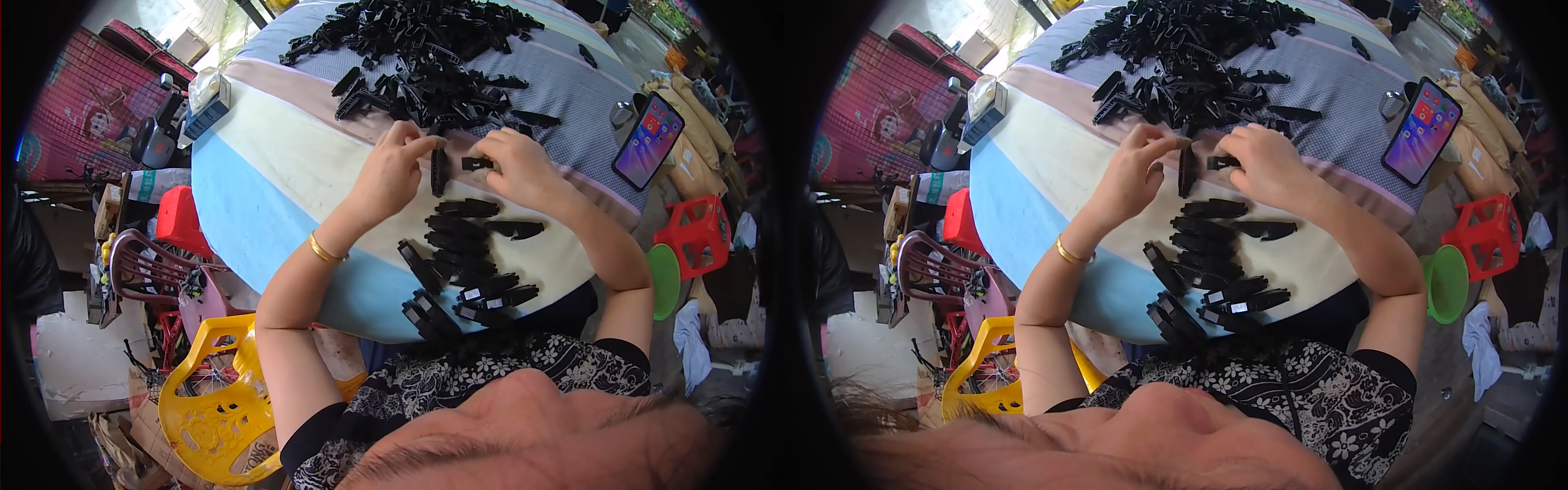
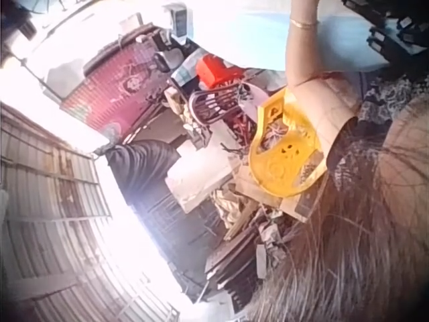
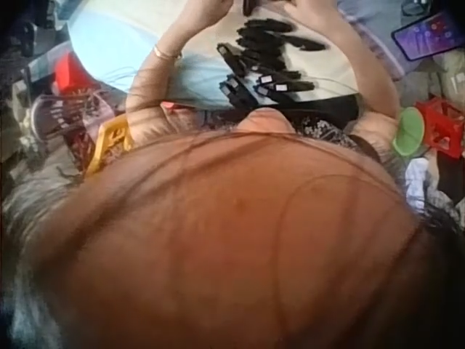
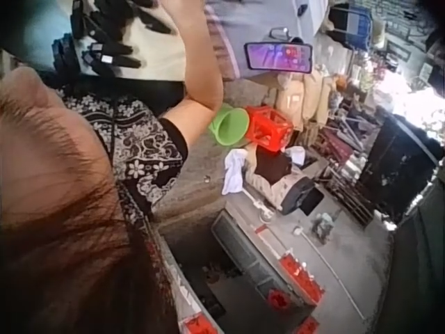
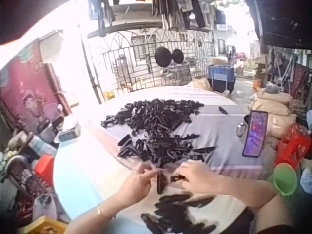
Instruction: Manually assembling small black plastic components on a table.
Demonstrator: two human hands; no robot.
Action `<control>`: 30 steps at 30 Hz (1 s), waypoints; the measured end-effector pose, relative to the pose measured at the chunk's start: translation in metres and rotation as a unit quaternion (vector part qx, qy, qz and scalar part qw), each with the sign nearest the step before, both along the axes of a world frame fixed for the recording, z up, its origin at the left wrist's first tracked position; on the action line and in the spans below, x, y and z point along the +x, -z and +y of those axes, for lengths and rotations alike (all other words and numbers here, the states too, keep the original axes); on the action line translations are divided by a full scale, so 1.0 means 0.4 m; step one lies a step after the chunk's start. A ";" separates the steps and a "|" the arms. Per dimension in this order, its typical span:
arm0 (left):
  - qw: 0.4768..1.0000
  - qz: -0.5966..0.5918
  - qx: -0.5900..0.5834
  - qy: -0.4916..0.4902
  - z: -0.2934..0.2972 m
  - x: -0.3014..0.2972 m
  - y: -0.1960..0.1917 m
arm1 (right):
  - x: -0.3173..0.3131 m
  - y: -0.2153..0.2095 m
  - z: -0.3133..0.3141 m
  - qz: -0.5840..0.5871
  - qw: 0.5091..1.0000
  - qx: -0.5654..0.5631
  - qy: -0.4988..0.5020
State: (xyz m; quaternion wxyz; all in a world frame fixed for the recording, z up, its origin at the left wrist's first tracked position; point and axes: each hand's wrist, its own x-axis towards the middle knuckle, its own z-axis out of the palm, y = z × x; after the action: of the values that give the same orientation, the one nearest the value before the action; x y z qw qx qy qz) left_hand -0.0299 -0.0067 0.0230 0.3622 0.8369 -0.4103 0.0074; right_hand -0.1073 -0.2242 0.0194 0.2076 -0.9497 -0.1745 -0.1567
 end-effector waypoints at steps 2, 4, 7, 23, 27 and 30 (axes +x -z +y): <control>0.980 -0.169 0.053 0.096 0.010 0.032 0.026 | 0.007 0.006 0.007 0.018 0.998 0.064 -0.007; 0.984 -0.120 0.055 0.120 0.005 0.048 0.034 | 0.012 0.008 0.013 0.036 0.991 0.129 -0.015; 0.964 -0.220 0.075 0.131 -0.001 0.053 0.022 | 0.010 -0.006 0.015 0.041 0.993 0.113 0.012; 0.999 0.008 0.045 0.001 0.004 -0.011 0.076 | 0.021 0.025 -0.037 -0.016 0.996 0.017 -0.081; 0.994 0.099 0.030 0.033 0.011 -0.033 0.033 | 0.016 -0.008 -0.048 -0.038 0.995 0.010 -0.092; 0.996 0.079 0.012 0.048 0.017 -0.043 0.024 | 0.013 -0.019 -0.044 -0.039 0.995 0.034 -0.088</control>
State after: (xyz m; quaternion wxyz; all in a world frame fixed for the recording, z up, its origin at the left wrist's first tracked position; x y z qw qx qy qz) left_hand -0.0472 0.0000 0.0133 0.3832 0.8184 -0.4204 -0.0814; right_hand -0.1023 -0.2416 0.0269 0.2457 -0.9163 -0.2596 -0.1808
